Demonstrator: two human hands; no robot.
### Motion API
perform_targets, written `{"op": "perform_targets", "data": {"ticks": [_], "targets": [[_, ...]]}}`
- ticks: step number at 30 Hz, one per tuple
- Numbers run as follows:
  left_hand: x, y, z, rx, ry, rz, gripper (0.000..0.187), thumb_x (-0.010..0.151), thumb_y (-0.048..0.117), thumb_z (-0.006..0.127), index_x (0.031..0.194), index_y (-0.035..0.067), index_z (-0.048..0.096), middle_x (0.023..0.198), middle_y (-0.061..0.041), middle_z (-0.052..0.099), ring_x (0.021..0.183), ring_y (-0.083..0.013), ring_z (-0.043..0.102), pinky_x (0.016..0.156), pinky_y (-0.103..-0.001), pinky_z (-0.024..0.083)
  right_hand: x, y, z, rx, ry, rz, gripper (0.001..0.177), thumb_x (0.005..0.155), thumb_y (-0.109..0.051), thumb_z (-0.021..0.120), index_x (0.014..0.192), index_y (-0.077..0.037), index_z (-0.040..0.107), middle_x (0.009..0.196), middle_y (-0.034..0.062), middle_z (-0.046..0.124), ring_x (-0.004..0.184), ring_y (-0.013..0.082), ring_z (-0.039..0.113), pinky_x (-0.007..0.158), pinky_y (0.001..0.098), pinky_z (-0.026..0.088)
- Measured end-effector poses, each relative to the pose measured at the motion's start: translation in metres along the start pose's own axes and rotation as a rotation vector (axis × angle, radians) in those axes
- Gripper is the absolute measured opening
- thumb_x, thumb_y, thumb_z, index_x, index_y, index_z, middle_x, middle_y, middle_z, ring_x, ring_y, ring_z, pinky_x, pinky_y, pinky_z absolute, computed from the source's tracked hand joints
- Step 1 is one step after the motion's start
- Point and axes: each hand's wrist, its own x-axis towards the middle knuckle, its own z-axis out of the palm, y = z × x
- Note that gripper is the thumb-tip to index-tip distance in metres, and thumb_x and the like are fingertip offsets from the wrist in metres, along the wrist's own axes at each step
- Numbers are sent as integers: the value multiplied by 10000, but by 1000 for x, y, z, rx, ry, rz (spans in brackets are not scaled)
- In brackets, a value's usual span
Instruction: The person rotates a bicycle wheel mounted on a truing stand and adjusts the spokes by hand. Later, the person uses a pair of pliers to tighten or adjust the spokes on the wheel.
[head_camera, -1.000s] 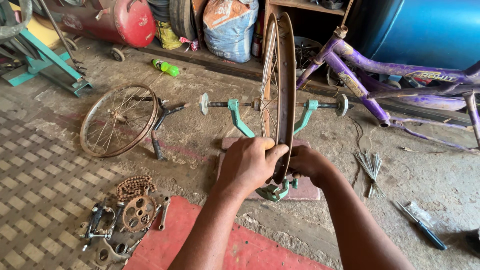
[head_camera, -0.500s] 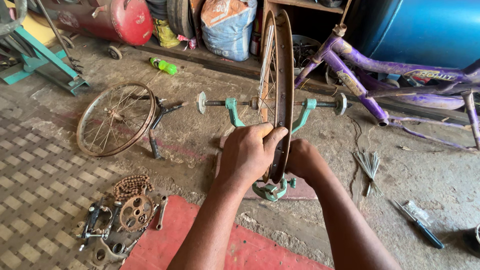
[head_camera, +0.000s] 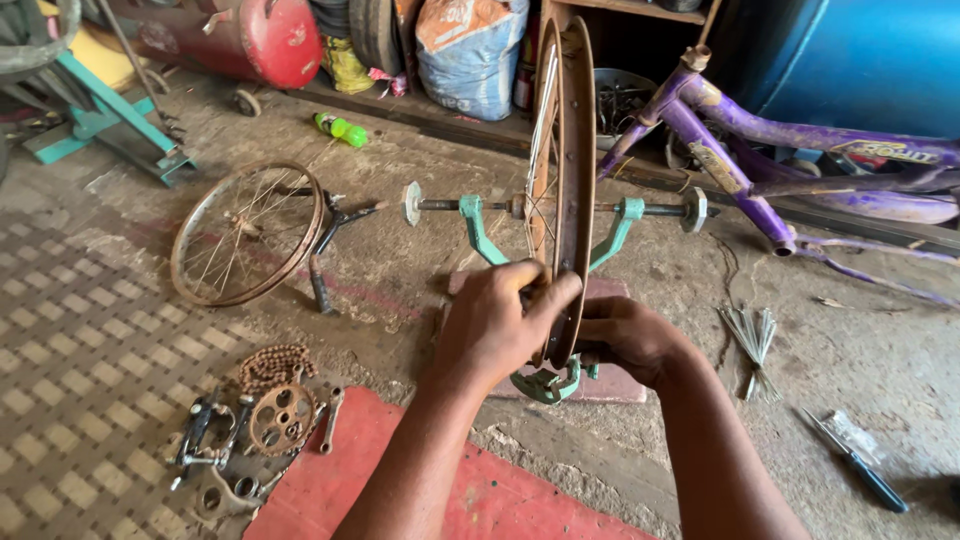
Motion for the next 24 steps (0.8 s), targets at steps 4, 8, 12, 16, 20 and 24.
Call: {"op": "perform_targets", "data": {"ticks": [4,8,12,16,20,24], "targets": [[-6,-41,31,-202,-63,124,704,904,529,764,1349,9,602,1172,-180,711,1018,-228,733,841,-398,604,7,-3,2,-43,42,53,370,885,-206,716,1187,6,721,967,134,803,762,175,753,696,319,592],[-11,-58,61,-326,-171,-113,579,778,291,792,1292,44,694,1116,-137,784,998,-207,736,856,-351,580,12,3,-1,-281,85,1,349,892,-221,748,1146,16,784,918,102,805,747,158,707,675,322,558],[-6,-47,65,-249,-206,-283,497,713,126,788,1201,65,715,1029,-110,806,914,-186,773,803,-312,611,12,11,-5,-217,63,-24,333,875,-189,738,1163,-22,760,928,86,812,773,186,728,720,332,601],[-7,-35,62,-163,-171,-190,374,735,84,732,1109,102,736,951,-107,804,875,-190,785,771,-329,617,14,20,-3,-158,55,-38,309,899,-188,710,1187,-79,741,1003,61,804,882,157,715,832,334,578],[-10,-33,67,-29,-101,-73,252,757,78,747,1007,87,717,907,-117,786,885,-239,780,783,-365,611,16,25,4,-276,115,-109,296,872,-172,732,1157,-102,774,1035,37,815,912,132,710,880,337,566],[-13,-35,65,-68,-26,66,255,746,79,765,996,94,723,897,-106,778,881,-259,775,780,-382,609,2,12,10,-511,247,-111,249,850,-207,779,1058,-79,825,936,74,833,820,154,740,811,360,596]]}}
